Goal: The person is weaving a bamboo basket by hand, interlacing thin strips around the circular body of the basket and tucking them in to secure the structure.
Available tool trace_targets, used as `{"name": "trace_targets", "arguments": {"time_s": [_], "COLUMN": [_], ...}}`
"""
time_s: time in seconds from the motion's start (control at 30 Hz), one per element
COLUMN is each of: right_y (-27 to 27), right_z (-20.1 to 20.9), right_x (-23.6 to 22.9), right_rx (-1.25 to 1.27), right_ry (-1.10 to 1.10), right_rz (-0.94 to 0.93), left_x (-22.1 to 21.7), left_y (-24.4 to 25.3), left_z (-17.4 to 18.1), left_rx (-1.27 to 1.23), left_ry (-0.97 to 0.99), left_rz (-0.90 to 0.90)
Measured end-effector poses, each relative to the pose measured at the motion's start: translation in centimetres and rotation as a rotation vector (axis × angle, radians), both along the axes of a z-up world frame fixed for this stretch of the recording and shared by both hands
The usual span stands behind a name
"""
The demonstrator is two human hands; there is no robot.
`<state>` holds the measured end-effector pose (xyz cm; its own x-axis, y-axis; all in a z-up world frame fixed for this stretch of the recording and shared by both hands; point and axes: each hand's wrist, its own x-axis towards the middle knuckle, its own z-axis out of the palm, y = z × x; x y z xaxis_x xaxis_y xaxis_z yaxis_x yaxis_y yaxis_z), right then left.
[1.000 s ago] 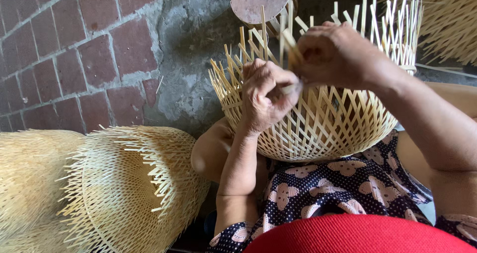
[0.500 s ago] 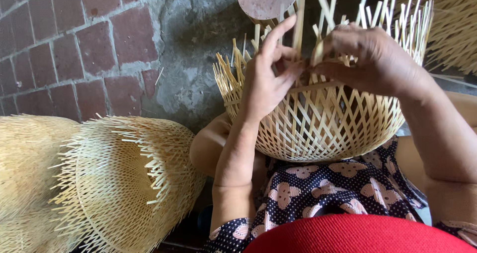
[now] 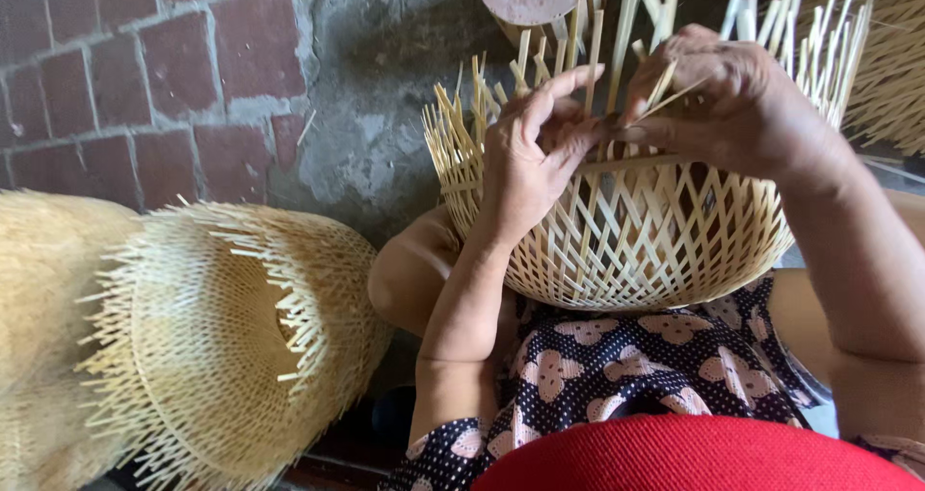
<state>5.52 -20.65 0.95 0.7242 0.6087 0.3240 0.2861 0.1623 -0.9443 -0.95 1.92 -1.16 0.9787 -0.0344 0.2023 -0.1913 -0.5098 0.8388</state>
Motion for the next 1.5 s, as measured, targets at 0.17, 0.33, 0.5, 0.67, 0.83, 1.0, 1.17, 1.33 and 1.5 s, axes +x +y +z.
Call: {"name": "trace_targets", "arguments": {"time_s": [0.17, 0.33, 0.5, 0.67, 0.83, 1.0, 1.17, 1.33, 1.5], "right_y": [1.4, 4.0, 2.9, 1.4, 1.7, 1.7, 1.6, 2.4, 5.6], "right_z": [1.3, 0.8, -1.2, 0.2, 1.9, 2.2, 1.9, 2.6, 0.4], "right_x": [-1.3, 0.1, 0.9, 0.4, -1.9, -1.0, -0.7, -0.1, -0.4], "right_rx": [-0.781, -0.685, -0.519, -0.471, -0.522, -0.486, -0.503, -0.614, -0.853], "right_ry": [-0.680, -0.501, -0.370, -0.181, -0.874, -0.851, -0.635, -0.607, -0.626], "right_rz": [-0.267, -0.129, -0.039, -0.086, -0.395, -0.262, -0.170, -0.138, -0.239], "left_x": [0.0, -1.7, -1.0, -0.3, 0.1, 0.9, 0.8, -0.8, -2.1], "left_y": [0.2, -0.2, 0.4, 0.4, 1.0, 1.8, 3.9, 3.6, 2.2], "left_z": [0.1, 1.4, 0.4, 0.0, 0.8, 0.2, -1.1, -1.2, -0.7], "left_rx": [-0.053, 0.030, -0.032, -0.042, 0.104, 0.434, -0.177, -0.110, 0.145], "left_ry": [-0.452, -0.552, -0.501, -0.291, -0.391, -0.170, -0.195, -0.207, -0.641], "left_rz": [-0.037, -0.009, -0.051, -0.005, 0.100, 0.039, -0.228, -0.081, 0.029]}}
